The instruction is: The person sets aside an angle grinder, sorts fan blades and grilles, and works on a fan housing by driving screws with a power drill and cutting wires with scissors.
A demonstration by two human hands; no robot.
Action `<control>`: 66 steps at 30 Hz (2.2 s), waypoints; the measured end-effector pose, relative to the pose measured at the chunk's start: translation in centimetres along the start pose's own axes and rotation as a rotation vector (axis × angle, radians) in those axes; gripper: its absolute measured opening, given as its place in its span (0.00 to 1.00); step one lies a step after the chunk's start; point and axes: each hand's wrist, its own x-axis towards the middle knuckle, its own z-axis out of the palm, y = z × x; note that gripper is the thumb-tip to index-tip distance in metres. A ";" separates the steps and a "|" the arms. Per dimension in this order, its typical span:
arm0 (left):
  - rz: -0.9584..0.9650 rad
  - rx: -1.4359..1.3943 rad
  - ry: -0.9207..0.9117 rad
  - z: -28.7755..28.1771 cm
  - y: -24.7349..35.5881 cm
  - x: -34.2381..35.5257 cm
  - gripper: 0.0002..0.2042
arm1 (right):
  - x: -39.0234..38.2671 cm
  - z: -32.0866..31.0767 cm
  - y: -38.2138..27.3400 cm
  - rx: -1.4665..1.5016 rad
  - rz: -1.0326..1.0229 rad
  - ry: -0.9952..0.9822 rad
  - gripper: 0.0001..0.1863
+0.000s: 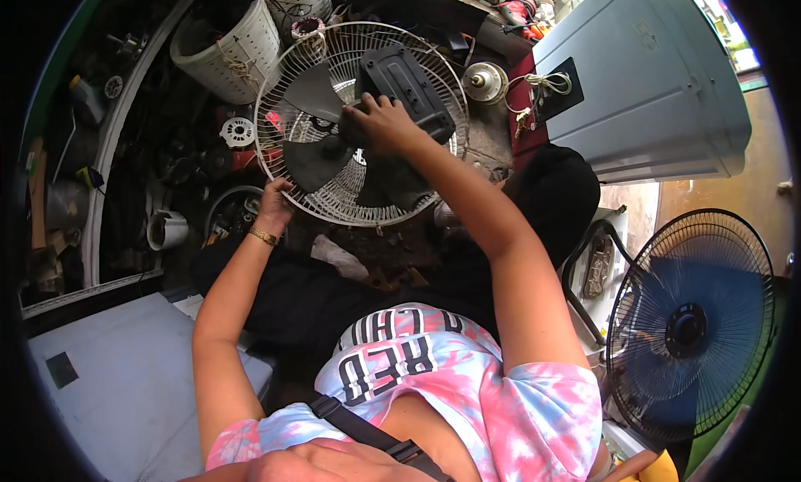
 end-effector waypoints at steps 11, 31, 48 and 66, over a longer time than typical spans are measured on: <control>-0.105 0.026 -0.117 -0.1 0.7 0.6 0.23 | 0.3 -0.3 2.6 1.075 0.107 0.042 0.50; 0.016 0.151 -0.107 0.6 0.7 -0.4 0.26 | -4.8 -3.0 -0.9 2.369 0.306 0.148 0.27; -0.036 0.230 -0.037 -1.8 -0.3 1.7 0.32 | -5.5 -2.2 7.5 1.895 0.493 0.471 0.22; -0.118 0.261 0.060 -3.4 -1.3 2.5 0.25 | -1.4 -1.6 10.5 1.665 0.449 0.480 0.20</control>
